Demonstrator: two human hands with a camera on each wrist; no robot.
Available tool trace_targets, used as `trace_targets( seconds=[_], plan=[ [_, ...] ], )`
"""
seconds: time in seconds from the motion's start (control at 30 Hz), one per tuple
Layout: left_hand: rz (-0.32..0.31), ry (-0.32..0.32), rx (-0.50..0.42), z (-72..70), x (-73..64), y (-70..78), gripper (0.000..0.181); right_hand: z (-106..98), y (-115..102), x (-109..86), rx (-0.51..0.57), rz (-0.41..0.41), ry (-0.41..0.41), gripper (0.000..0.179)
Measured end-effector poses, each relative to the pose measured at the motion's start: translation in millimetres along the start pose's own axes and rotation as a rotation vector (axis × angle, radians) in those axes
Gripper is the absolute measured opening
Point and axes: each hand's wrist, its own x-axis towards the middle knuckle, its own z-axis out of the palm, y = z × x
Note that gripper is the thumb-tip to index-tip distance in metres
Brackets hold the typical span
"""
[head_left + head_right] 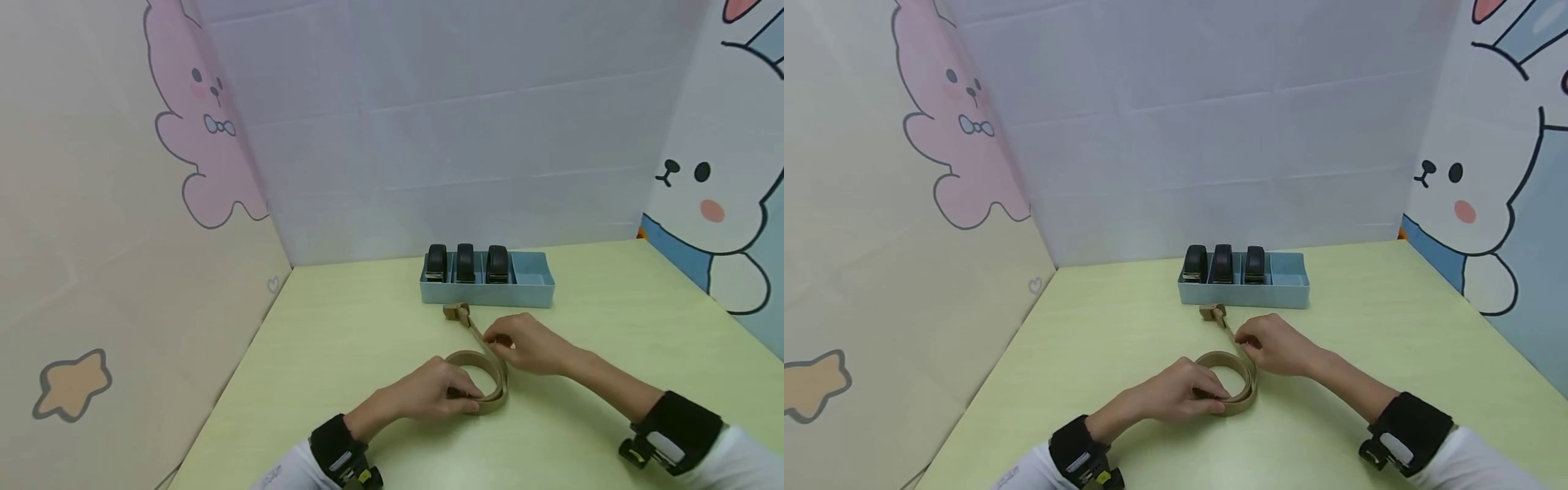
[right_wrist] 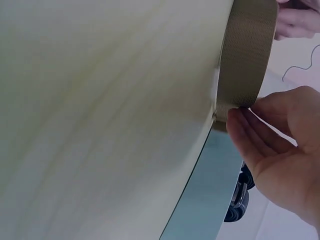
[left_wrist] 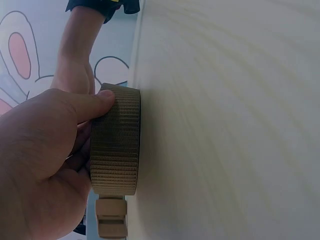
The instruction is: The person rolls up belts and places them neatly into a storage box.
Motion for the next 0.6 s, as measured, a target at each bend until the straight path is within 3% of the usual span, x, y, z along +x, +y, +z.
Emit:
trace_targets(
  seconds=[0.27, 0.4, 0.5, 0.6],
  plan=[
    [0.008, 0.013, 0.033, 2.7, 6.1, -0.1, 0.017, 6.4, -3.7, 0.4, 0.156, 0.015, -0.077, 0.016],
    [0.004, 0.016, 0.041, 2.9, 6.7, 0.5, 0.017, 0.6, -10.0, -6.0, 0.076, -0.047, -0.045, 0.019],
    [-0.001, 0.017, 0.057, 2.9, 6.6, 0.5, 0.017, -2.5, -17.6, -14.5, -0.024, -0.14, 0.002, 0.019],
    [0.0, 0.026, 0.059, 2.5, 6.4, 0.2, 0.017, -0.6, -26.2, -23.1, -0.094, -0.255, 0.0, 0.019]
  ],
)
